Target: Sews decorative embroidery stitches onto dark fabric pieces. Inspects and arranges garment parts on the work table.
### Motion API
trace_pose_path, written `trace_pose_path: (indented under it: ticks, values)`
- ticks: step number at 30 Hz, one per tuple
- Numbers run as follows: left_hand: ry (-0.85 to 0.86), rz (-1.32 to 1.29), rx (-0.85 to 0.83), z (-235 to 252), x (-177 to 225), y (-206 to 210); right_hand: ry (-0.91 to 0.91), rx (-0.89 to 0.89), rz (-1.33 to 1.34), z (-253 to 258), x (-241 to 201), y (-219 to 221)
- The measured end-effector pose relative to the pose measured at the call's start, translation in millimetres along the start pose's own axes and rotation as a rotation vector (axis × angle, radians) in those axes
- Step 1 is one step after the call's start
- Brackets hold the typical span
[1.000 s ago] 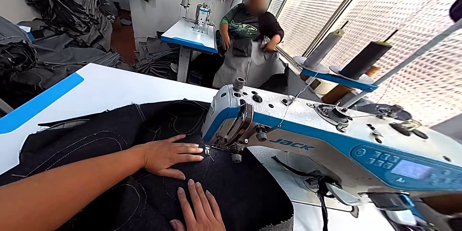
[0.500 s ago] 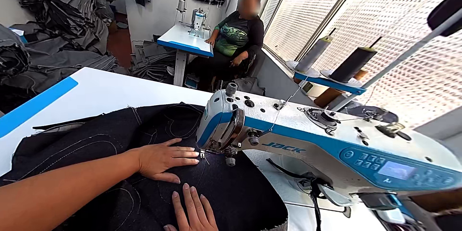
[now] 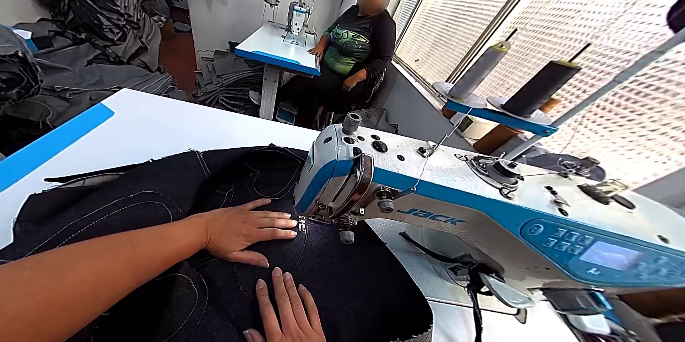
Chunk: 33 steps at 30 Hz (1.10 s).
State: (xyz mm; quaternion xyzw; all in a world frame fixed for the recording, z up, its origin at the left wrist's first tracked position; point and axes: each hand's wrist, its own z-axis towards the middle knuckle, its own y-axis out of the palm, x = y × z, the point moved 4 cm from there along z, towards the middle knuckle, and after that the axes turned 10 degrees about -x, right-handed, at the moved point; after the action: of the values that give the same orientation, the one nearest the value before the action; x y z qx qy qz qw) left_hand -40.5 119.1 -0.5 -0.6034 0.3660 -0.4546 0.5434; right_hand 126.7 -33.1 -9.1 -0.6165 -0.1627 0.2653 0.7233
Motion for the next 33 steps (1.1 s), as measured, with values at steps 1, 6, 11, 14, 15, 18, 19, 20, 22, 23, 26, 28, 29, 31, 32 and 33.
trace_pose_path:
  ticks: [1, 6, 11, 14, 15, 18, 19, 20, 22, 23, 26, 28, 29, 31, 32, 33]
  values:
    - [0.001, -0.001, 0.002, 0, 0, 0, -0.001, 0.004, 0.001, 0, 0, 0]
    - [-0.004, 0.0, -0.006, 1, 0, 0, -0.001, 0.009, -0.006, 0, 0, 0]
    - [-0.015, 0.002, 0.004, 1, 1, -1, -0.013, 0.012, -0.006, 1, 2, 2]
    - [-0.016, -0.001, 0.007, 2, 2, -2, -0.017, 0.02, -0.007, 1, 2, 1]
    - [-0.02, -0.002, 0.007, 2, 1, -2, -0.016, 0.018, -0.004, 1, 2, 1]
    - [-0.048, 0.003, -0.004, 2, 0, -2, -0.019, 0.013, 0.005, 3, 6, 0]
    - [-0.061, 0.002, -0.015, 3, 0, -2, -0.021, 0.01, 0.005, 4, 8, 0]
    - [-0.073, 0.002, -0.019, 3, -1, -2, -0.025, 0.012, 0.002, 5, 10, 0]
    - [-0.104, -0.001, -0.02, 4, -2, -3, -0.044, 0.023, 0.004, 8, 17, 1]
    - [-0.126, -0.005, -0.021, 5, -2, -3, -0.056, 0.025, 0.013, 10, 22, 1]
    - [-0.22, -0.015, -0.027, 8, -4, -5, -0.108, 0.02, 0.044, 18, 42, -1]
    - [-0.275, -0.032, -0.046, 9, -3, -5, -0.13, -0.002, 0.064, 20, 51, -4]
    - [-0.291, -0.042, -0.053, 9, -2, -5, -0.124, -0.024, 0.086, 21, 52, -6]
    - [-0.297, -0.052, -0.051, 9, 0, -5, -0.065, -0.058, 0.198, 22, 44, -18]
    - [-0.294, -0.051, -0.046, 9, 0, -6, -0.015, -0.065, 0.275, 23, 37, -26]
    - [-0.289, -0.049, -0.041, 9, 0, -7, 0.026, -0.071, 0.336, 24, 27, -31]
